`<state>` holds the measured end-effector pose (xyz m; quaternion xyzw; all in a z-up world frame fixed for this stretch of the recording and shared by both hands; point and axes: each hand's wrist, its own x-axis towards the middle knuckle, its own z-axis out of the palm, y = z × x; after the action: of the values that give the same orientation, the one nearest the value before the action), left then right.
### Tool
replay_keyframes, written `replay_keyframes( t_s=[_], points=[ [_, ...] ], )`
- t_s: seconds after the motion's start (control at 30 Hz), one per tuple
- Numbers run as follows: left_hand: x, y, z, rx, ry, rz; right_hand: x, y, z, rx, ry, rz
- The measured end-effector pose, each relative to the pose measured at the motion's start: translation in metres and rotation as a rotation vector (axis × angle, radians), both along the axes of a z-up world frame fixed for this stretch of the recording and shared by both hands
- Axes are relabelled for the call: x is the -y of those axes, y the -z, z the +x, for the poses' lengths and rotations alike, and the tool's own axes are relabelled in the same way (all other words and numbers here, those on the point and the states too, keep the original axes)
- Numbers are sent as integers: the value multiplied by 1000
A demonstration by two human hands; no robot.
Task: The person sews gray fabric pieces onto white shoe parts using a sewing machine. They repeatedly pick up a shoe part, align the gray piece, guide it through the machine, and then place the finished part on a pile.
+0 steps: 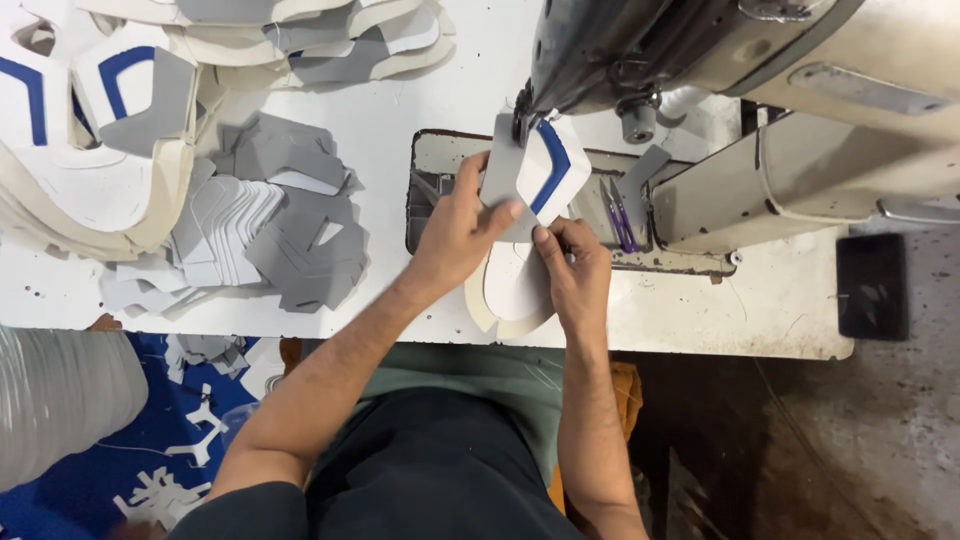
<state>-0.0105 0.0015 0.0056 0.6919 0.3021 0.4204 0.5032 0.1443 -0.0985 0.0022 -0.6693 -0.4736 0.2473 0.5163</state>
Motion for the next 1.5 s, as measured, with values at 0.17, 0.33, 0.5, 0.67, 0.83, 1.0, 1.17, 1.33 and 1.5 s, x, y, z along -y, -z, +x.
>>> replay_keyframes(
  t_s=[0.17, 0.33, 0.5, 0.67, 0.83, 1.0, 1.17, 1.33, 1.5],
  points=[
    [-27, -12, -2, -171, -23, -115, -1, 15, -8, -3, -19, -2],
    [-20, -4, -9, -93, -4, -31, -1, 7, -18, -6, -2, 35],
    [-8, -7, 5, -37, -101, 28, -4, 8, -1, -136, 8, -5],
    [10, -9, 14, 30, -192, -16, -7, -4, 16, -138, -60, 11],
    [16, -7, 14, 24, -207, -64, -13, -5, 21, -131, -54, 25],
    [12, -9, 21, 49, -239, -59, -20, -10, 27, -158, -50, -18],
    [0, -10, 27, 2, -246, -99, -30, -8, 34, -253, -106, 6],
    [-13, -4, 29, 39, -234, -51, -37, -6, 35, -313, -142, 45],
    [-66, 17, 16, -51, -84, -44, -45, 27, 17, -284, -72, 61]
  ],
)
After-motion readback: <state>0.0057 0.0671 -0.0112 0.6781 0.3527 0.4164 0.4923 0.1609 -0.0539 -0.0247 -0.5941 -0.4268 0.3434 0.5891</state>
